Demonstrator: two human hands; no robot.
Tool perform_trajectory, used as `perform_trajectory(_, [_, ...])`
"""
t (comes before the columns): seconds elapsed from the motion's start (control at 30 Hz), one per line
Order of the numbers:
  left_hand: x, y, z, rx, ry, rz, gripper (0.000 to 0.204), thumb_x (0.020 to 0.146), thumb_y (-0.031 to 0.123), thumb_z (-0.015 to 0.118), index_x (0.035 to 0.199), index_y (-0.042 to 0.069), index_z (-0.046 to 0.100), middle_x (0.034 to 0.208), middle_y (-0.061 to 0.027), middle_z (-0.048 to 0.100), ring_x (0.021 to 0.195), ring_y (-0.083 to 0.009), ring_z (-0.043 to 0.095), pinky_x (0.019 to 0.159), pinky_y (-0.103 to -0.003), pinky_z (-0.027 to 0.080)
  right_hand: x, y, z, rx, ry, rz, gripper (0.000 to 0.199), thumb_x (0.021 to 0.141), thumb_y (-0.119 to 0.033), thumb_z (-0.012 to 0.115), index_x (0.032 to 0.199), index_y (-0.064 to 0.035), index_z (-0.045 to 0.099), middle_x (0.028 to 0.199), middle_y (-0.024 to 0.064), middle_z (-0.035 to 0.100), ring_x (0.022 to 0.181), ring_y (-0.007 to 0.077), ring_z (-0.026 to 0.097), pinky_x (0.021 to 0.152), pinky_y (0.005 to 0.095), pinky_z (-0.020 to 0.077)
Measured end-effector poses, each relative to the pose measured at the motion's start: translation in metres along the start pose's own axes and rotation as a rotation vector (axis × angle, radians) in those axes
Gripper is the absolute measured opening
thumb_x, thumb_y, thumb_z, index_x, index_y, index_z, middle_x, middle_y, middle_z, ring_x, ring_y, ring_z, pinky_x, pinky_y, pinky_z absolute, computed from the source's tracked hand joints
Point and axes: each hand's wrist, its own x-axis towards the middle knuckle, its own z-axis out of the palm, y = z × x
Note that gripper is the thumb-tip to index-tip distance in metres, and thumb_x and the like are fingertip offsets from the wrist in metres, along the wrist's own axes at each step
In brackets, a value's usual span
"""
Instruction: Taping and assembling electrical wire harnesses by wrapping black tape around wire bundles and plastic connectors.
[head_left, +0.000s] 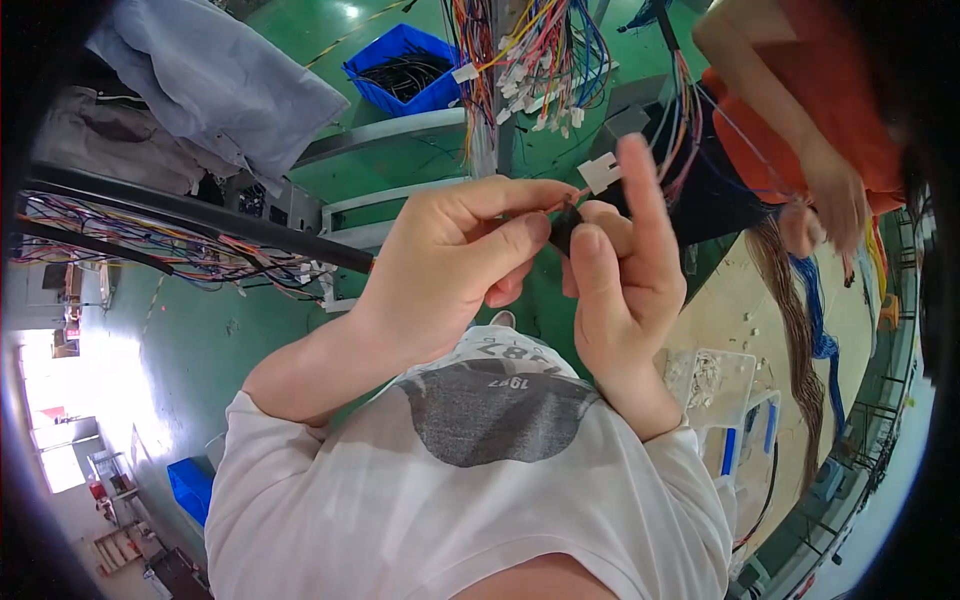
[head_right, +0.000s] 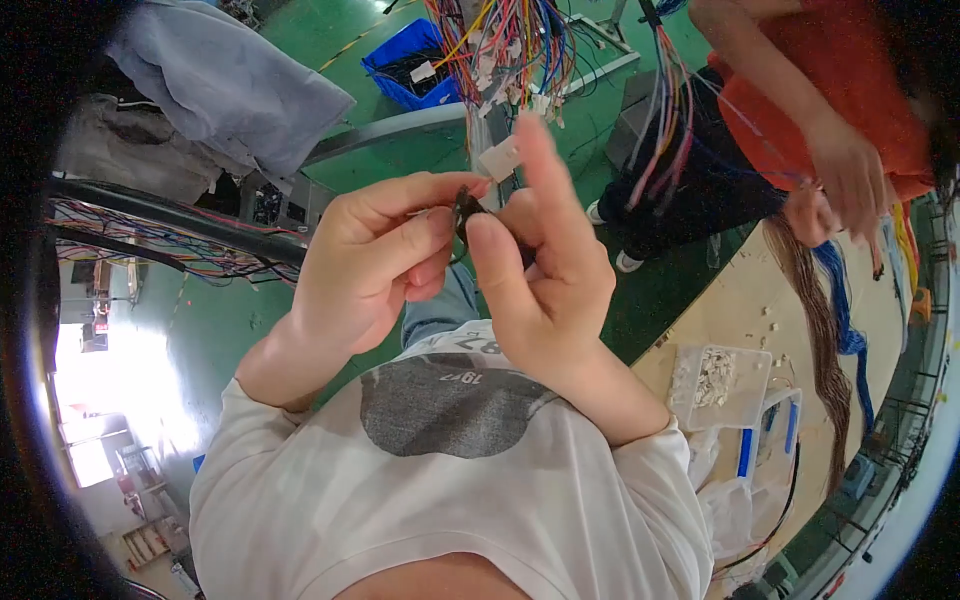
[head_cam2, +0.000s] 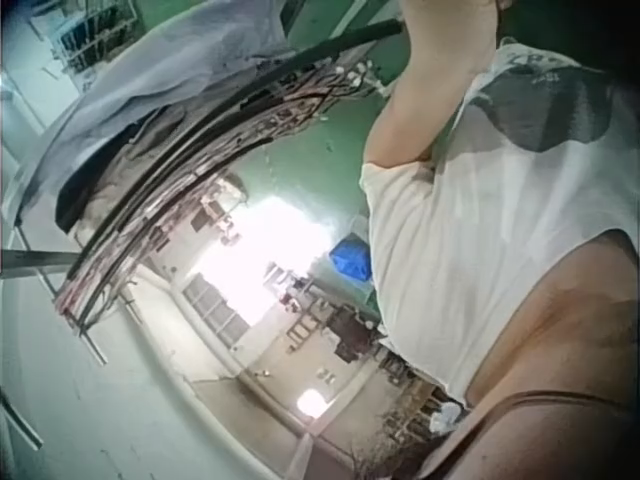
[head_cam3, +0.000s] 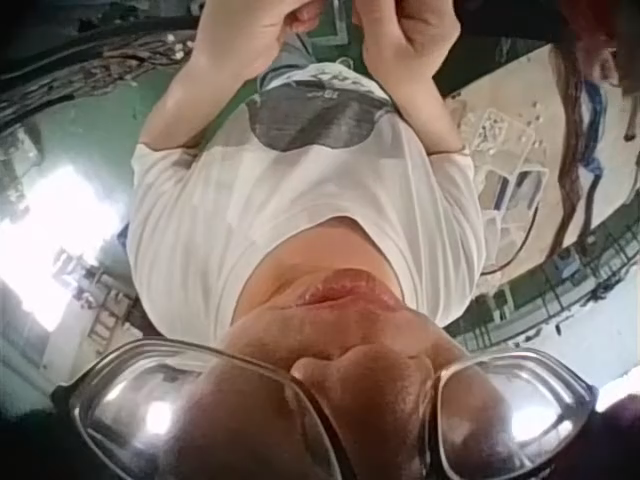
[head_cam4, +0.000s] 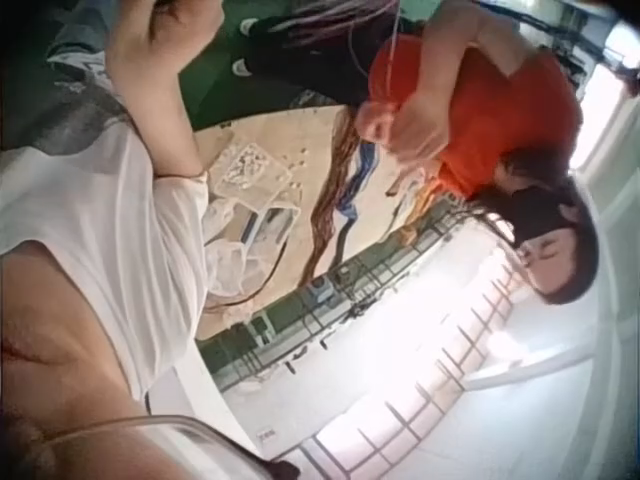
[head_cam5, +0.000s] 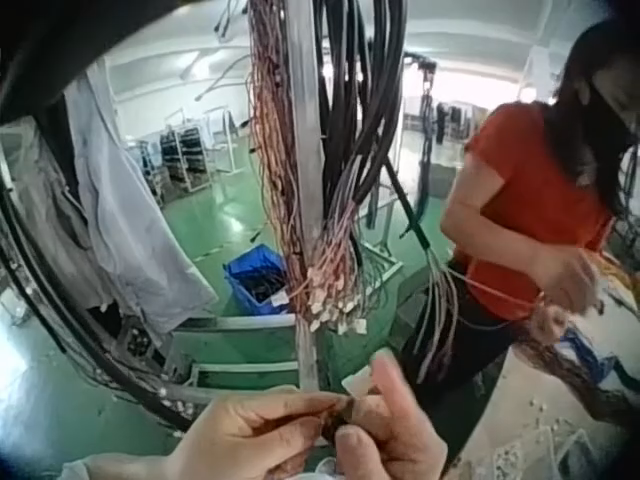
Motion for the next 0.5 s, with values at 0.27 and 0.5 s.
perform_trajectory(0.27, [-0.001, 0.0, -0.003, -0.054, -0.012, -0.01, 0.025, 0.083, 0.003, 0.045, 0.106, -0.001, 0.053, 0.067, 0.0033, 0.044, 0.052, -0.0032, 0.034, 0.045, -0.017, 0.027, 0.0, 0.007, 0.008, 0.087, 0.027, -0.018, 0.051, 0.086, -0.006, 0.044, 0.13, 0.0024, 0.021, 0.071, 0.0016, 0.052, 0.052, 0.0019, 0.035, 0.047, 0.0138, 0.028])
perform_trajectory(0.5, [-0.001, -0.004, -0.004, -0.095, -0.033, 0.004, 0.025, 0.082, 0.004, 0.047, 0.105, -0.001, 0.054, 0.069, 0.0032, 0.046, 0.055, -0.0038, 0.035, 0.048, -0.017, 0.029, 0.0, 0.005, 0.017, 0.115, 0.167, -0.017, 0.058, 0.077, 0.007, 0.051, 0.128, 0.0049, 0.025, 0.055, -0.0045, 0.04, 0.051, 0.0012, 0.032, 0.047, 0.0135, 0.0239])
